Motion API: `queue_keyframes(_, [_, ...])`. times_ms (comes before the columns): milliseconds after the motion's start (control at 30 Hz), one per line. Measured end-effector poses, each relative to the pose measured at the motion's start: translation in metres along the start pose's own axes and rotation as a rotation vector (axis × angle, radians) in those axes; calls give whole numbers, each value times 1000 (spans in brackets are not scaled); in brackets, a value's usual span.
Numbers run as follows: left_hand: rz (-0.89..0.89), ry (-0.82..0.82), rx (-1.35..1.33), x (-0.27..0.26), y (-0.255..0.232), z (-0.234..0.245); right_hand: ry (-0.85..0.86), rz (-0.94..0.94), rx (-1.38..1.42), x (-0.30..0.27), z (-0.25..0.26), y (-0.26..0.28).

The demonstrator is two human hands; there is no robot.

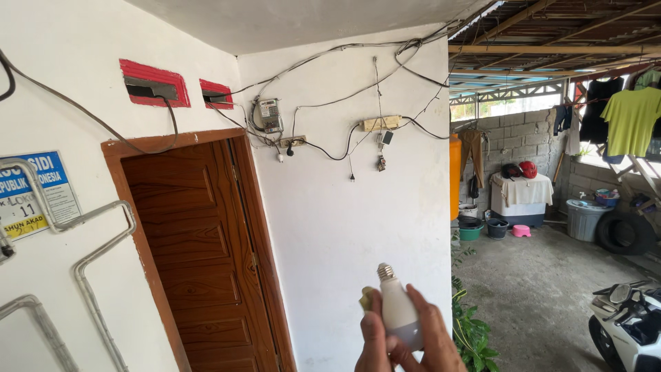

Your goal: The person unscrews a light bulb from a ceiling socket using a cloth, wipes the bulb, and then screws it back into the socket. The bulb lights up after being reinstalled.

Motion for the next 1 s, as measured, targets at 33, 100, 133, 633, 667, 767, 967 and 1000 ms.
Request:
queue_keyframes(33, [-21, -14, 48, 0, -8, -1, 3, -80, 53, 5, 6, 5])
queue_keyframes(100, [-65, -35, 153, -5, -26, 0, 8, -239, 159, 16, 21, 13])
queue_keyframes(133, [-110, -58, 251, -5, -39, -1, 5, -264, 168, 22, 26, 19])
queue_keyframes(633, [-859, -392, 1143, 1, -261, -42, -170, 41, -128, 106, 107, 154])
queue_keyframes(667, [-883, -398, 1163, 4, -269, -44, -169, 45, -129, 110, 109, 159])
queue_keyframes(767, [-885, -389, 1205, 12, -287, -47, -167, 39, -132, 123, 115, 170])
queue_keyframes(967, [-868, -378, 1271, 29, -310, -48, -196, 116, -79, 141, 122, 190])
queue_keyframes(1000, [-876, -378, 1275, 32, -313, -47, -202, 132, -66, 144, 123, 194])
Point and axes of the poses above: each hand's wrist, its own x-axis towards the middle knuckle, its own z-axis out of the back of the hand, y = z × x, the point moved 5 cm from there along x, towards the middle knuckle, and after that the axes turned 6 degrees about x, right-handed, at the moved point
